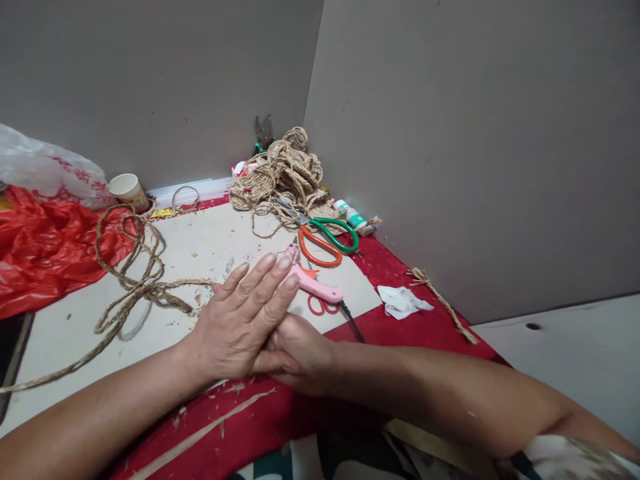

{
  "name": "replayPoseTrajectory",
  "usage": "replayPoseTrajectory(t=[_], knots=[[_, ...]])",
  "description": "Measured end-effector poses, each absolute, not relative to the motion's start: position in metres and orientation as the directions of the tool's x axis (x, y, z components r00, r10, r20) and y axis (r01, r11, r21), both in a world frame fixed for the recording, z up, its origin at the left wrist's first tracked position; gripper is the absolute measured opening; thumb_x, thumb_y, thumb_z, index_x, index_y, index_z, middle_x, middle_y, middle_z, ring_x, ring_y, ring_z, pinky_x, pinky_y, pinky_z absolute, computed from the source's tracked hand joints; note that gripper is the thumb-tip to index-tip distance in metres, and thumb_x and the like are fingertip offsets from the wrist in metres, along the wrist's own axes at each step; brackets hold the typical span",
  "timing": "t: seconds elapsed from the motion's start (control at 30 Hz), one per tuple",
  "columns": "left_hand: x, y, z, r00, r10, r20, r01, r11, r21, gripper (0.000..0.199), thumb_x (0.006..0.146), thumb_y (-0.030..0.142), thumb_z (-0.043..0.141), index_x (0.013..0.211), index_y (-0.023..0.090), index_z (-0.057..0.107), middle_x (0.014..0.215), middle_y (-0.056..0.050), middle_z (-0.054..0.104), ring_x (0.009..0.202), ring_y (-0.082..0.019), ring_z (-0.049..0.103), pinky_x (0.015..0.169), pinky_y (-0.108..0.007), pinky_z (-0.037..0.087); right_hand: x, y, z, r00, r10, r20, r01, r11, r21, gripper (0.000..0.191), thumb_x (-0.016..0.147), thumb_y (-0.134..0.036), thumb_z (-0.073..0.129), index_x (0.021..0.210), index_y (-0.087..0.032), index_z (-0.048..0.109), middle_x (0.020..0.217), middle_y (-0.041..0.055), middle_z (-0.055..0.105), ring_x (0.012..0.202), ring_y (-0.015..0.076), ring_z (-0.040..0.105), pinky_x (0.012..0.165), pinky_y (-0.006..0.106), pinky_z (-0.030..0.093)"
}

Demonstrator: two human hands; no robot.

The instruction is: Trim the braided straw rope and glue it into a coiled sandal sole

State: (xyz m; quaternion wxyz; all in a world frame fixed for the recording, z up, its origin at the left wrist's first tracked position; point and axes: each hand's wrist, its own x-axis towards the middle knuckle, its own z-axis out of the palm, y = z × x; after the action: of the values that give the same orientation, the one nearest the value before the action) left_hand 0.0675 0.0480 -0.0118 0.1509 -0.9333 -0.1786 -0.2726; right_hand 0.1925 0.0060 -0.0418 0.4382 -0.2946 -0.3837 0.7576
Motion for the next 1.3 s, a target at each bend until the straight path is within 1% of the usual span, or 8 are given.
replayPoseTrajectory(t=[0.07,0.13,0.3,0.53,0.73,0.97,1.17,1.3], knots=[[0.064,0.056,-0.010,0.757,0.290,0.585,0.454,-0.878,-0.153,0.090,0.092,0.068,0.016,0.156,0.006,0.001,0.150,-0.022,0.043,0.149,-0.028,0.018,0.117,-0.043,0.016,0.191,0.005,-0.037,-0.501,0.853,-0.145,-0.502,-0.423,-0.754,0.050,0.088,-0.059,0.048,0.125,-0.028,0.059,0.137,0.0049,0.056,0.132,0.0266,0.047,0.105,0.046,0.041],[0.060,0.066,-0.009,0.704,0.369,0.607,0.522,-0.848,-0.091,0.088,0.092,0.067,0.013,0.156,0.008,0.001,0.154,-0.022,0.036,0.148,-0.028,0.020,0.118,-0.044,0.013,0.190,0.004,-0.031,-0.558,0.815,-0.156,-0.523,-0.491,-0.697,0.051,0.090,-0.062,0.045,0.126,-0.027,0.057,0.139,0.0067,0.055,0.130,0.0261,0.048,0.104,0.050,0.041],[0.048,0.084,-0.008,0.603,0.520,0.606,0.628,-0.777,0.043,0.077,0.096,0.060,0.012,0.156,0.012,0.004,0.157,-0.021,0.031,0.147,-0.028,0.025,0.118,-0.044,0.012,0.193,0.005,-0.026,-0.569,0.809,-0.145,-0.504,-0.483,-0.716,0.066,0.086,-0.070,0.048,0.131,-0.021,0.051,0.148,0.0144,0.044,0.135,0.0250,0.042,0.109,0.048,0.034],[0.052,0.077,-0.014,0.584,0.505,0.635,0.586,-0.804,0.101,0.080,0.094,0.064,0.016,0.156,0.014,0.008,0.157,-0.022,0.029,0.148,-0.029,0.021,0.118,-0.047,0.011,0.196,0.006,-0.025,-0.596,0.800,-0.073,-0.533,-0.461,-0.710,0.062,0.089,-0.071,0.042,0.124,-0.022,0.058,0.140,0.0124,0.053,0.134,0.0252,0.045,0.109,0.049,0.033],[0.059,0.069,-0.018,0.583,0.514,0.630,0.535,-0.826,0.178,0.083,0.093,0.065,0.017,0.156,0.011,0.010,0.156,-0.022,0.033,0.147,-0.030,0.023,0.118,-0.046,0.013,0.196,0.003,-0.019,-0.621,0.784,-0.001,-0.581,-0.461,-0.671,0.058,0.094,-0.066,0.035,0.129,-0.024,0.056,0.141,0.0096,0.053,0.135,0.0225,0.043,0.111,0.046,0.032],[0.070,0.050,-0.025,0.646,0.479,0.594,0.469,-0.863,0.187,0.094,0.088,0.072,0.020,0.155,0.009,0.001,0.155,-0.026,0.031,0.147,-0.031,0.024,0.117,-0.048,0.017,0.195,0.003,-0.009,-0.632,0.767,-0.110,-0.524,-0.528,-0.668,0.070,0.087,-0.074,0.036,0.138,-0.027,0.049,0.138,0.0096,0.055,0.137,0.0240,0.040,0.111,0.046,0.033],[0.081,0.027,-0.027,0.673,0.449,0.587,0.386,-0.891,0.240,0.097,0.090,0.069,0.022,0.153,0.001,-0.006,0.155,-0.030,0.029,0.148,-0.033,0.018,0.118,-0.048,0.020,0.200,0.003,-0.012,-0.564,0.805,-0.184,-0.526,-0.522,-0.672,0.088,0.077,-0.083,0.043,0.144,-0.025,0.041,0.148,0.0127,0.044,0.141,0.0249,0.036,0.118,0.047,0.020],[0.080,0.036,-0.028,0.702,0.415,0.579,0.381,-0.905,0.186,0.098,0.088,0.071,0.025,0.154,0.003,-0.002,0.154,-0.028,0.031,0.149,-0.032,0.016,0.117,-0.048,0.021,0.201,0.006,-0.011,-0.551,0.822,-0.144,-0.534,-0.480,-0.696,0.077,0.084,-0.077,0.040,0.143,-0.027,0.043,0.149,0.0096,0.044,0.141,0.0230,0.036,0.118,0.046,0.022]])
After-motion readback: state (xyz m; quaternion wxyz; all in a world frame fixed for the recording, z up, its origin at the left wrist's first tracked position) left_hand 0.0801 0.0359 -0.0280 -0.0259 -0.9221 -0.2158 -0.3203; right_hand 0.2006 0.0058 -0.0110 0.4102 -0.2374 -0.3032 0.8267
